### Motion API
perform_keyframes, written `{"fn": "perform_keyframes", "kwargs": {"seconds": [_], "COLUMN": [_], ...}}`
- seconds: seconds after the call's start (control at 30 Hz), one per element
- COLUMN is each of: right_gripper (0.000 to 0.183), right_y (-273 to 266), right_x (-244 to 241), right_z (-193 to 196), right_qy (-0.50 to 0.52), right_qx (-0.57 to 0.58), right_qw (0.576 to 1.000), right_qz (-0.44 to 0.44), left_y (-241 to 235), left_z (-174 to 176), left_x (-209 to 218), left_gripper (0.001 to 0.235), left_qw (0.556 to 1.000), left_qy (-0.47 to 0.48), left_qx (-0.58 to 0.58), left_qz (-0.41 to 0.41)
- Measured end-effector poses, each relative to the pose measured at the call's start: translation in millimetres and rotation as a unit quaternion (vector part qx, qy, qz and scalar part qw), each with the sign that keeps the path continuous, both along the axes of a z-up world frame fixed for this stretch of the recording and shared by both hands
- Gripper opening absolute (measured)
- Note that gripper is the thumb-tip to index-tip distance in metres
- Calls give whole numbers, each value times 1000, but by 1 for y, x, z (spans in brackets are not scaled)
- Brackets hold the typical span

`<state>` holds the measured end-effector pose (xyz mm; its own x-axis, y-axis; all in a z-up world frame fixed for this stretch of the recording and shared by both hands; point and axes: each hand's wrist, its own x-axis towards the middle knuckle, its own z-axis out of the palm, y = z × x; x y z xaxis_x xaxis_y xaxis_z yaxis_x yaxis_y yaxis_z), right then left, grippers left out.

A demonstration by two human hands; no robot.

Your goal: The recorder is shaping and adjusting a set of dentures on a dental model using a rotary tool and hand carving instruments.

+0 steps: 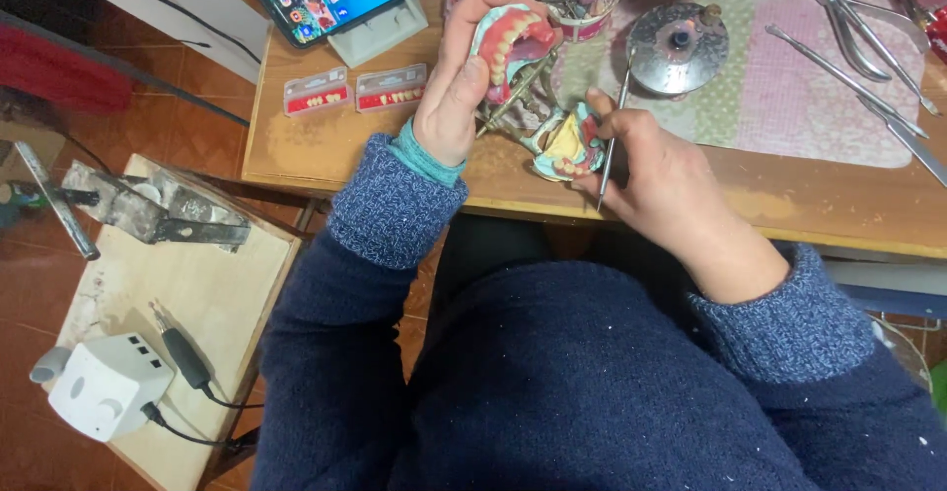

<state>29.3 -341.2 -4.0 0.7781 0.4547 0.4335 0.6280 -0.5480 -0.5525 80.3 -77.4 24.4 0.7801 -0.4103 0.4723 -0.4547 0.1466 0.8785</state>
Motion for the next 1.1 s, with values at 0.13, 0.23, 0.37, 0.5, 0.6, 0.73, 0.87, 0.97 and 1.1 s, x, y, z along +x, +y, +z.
{"fn": "perform_keyframes", "kwargs": {"seconds": [0.13, 0.23, 0.37, 0.5, 0.6, 0.73, 0.87, 0.97, 1.1], "right_gripper": [57, 56, 55, 55, 55, 54, 53, 52, 46], "right_y": [-1, 0, 0, 1, 1, 0, -4, -12, -35], "right_x": [1, 0, 0, -1, -1, 0, -2, -4, -2], "right_z": [-4, -2, -3, -4, -3, -1, -1, 3, 6], "right_qy": [26, -14, -16, 9, 4, -10, -6, -25, 21], "right_qx": [-29, -9, -7, -9, 1, 6, 8, 35, 150], "right_qw": [999, 1000, 1000, 999, 1000, 1000, 1000, 999, 986], "right_qz": [-27, -17, -15, -30, -26, -13, -17, 6, 68], "left_y": [1, 8, 0, -4, -4, 0, -5, -13, -19], "left_z": [3, 5, 15, 18, 28, 27, 16, 18, 25], "left_x": [-6, -1, -1, -2, -1, 8, 6, -9, -25], "left_gripper": [79, 90, 99, 84, 84, 76, 72, 67, 67], "left_qw": [994, 989, 950, 926, 883, 882, 895, 935, 982], "left_qy": [-41, -93, -195, -245, -324, -330, -316, -196, -47], "left_qx": [78, 110, 219, 248, 300, 309, 264, 183, 42], "left_qz": [67, 32, 103, 143, 158, 134, 173, 233, 179]}}
